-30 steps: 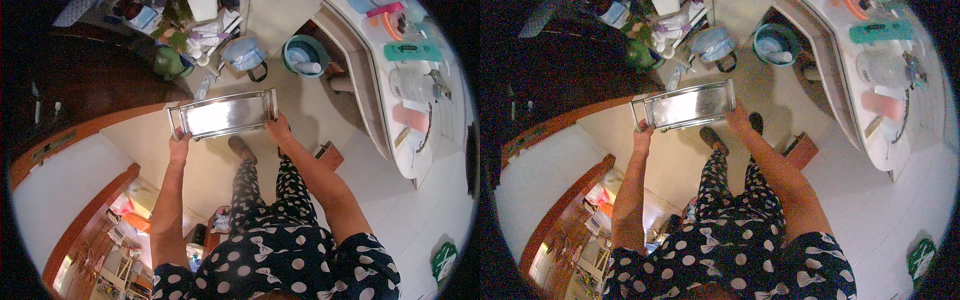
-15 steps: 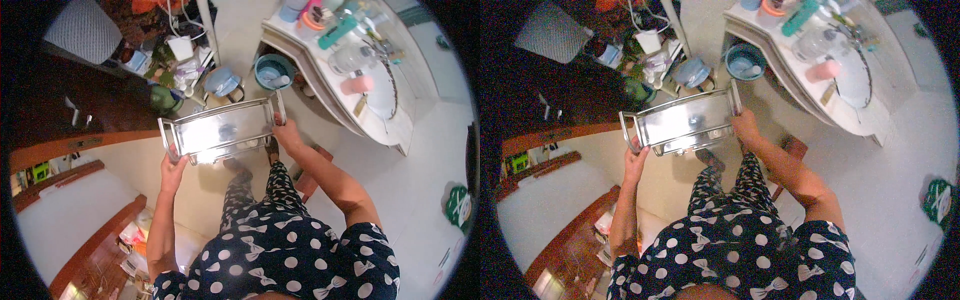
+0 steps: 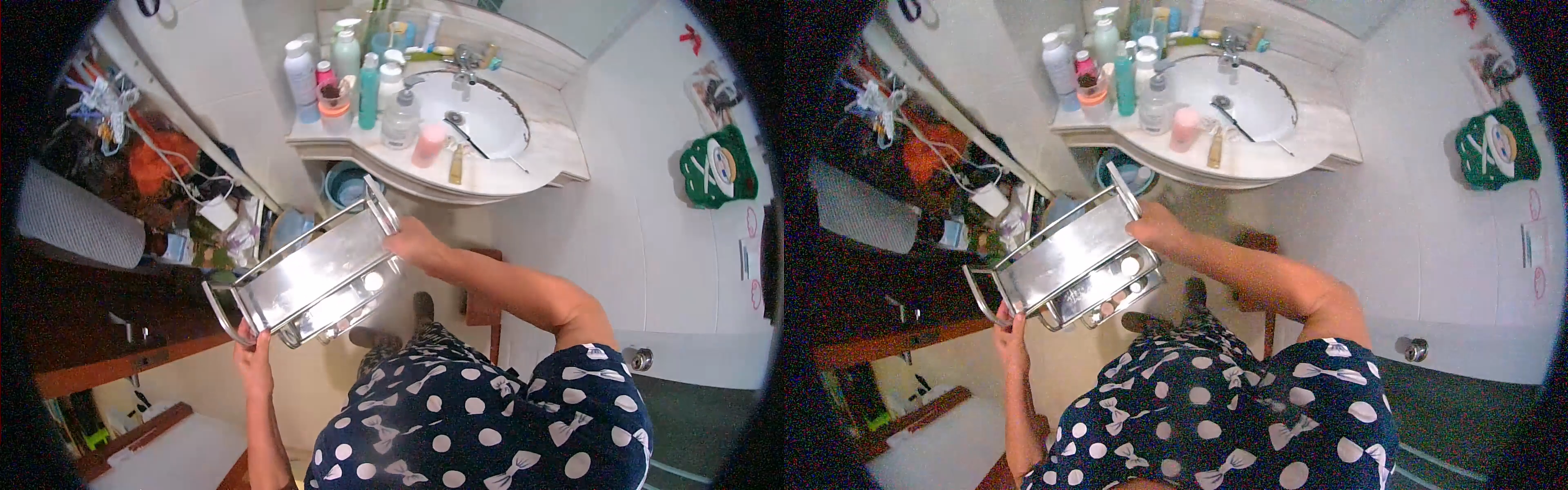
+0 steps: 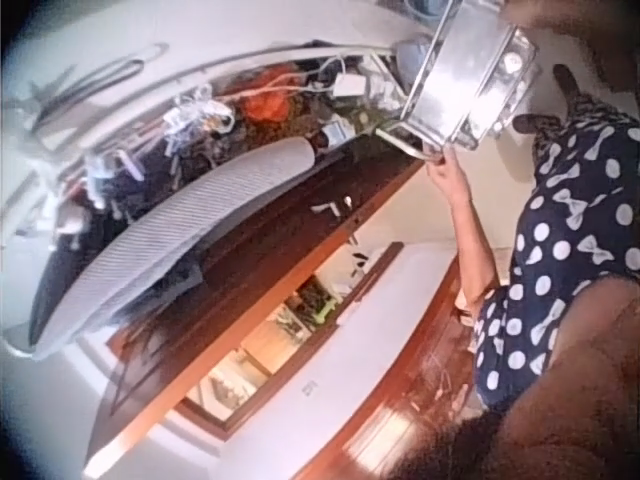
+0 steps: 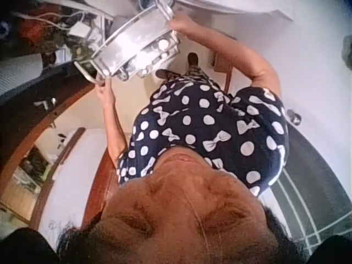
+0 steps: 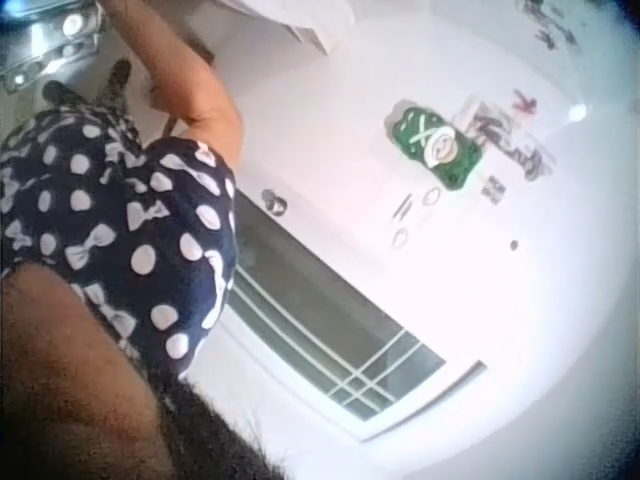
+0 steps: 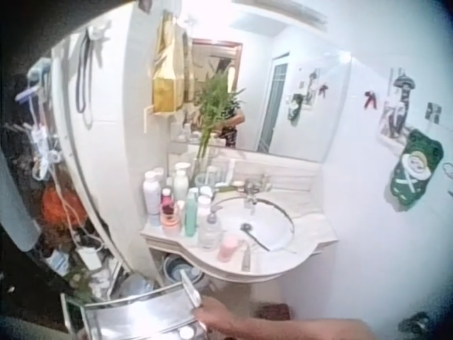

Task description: Cleaning a bathroom mirror and organizing toiletries on the vanity.

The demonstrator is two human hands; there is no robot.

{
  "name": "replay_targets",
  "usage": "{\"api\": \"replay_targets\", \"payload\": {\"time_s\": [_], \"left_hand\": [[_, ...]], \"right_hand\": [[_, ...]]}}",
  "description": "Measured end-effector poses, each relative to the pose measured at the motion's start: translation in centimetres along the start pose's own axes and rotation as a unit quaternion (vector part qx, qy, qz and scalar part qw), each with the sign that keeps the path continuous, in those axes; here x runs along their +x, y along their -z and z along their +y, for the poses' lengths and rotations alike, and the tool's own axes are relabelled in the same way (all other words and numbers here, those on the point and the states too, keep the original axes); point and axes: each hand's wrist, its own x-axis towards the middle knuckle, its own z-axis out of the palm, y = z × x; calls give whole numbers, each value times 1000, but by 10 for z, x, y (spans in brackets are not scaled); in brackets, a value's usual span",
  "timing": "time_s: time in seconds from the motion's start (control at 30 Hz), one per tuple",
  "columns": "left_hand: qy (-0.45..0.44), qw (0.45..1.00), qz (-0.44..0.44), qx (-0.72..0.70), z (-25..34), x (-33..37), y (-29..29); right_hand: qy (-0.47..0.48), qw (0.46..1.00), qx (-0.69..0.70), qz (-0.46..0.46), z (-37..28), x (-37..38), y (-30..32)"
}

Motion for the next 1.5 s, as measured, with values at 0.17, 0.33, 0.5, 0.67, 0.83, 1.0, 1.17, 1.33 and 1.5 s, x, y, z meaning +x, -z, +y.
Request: {"api": "replay_targets", "payload": {"time_s": [0.17, 0.33, 0.5, 0.67, 0.83, 1.0, 1.17, 1.33, 1.5], "left_hand": [[-18, 1000, -20, 8, 57, -8, -10], [-70, 997, -12, 39, 134, -23, -34], [-142, 988, -37, 54, 200, -25, -63], [-160, 986, -44, 19, 254, -32, -71], [-192, 979, -63, 32, 327, -33, -113], [-219, 965, -103, 100, 395, -25, -145], [-264, 939, -134, 175, 456, -26, -185], [-274, 933, -202, 120, 506, 14, -210], [-315, 909, -242, 129, 530, 56, -238]], "right_hand": [[20, 998, 37, -48, -22, -37, 53], [45, 991, 1, -123, -70, -90, 112], [142, 970, 170, -100, -59, -117, 159], [164, 976, 121, -74, -99, -162, 195], [244, 965, 82, 58, -113, -187, 237], [229, 929, 173, 232, -135, -230, 259], [262, 910, 195, 256, -151, -256, 296], [269, 902, 131, 312, -183, -275, 340], [318, 860, 200, 345, -213, -261, 350]]}}
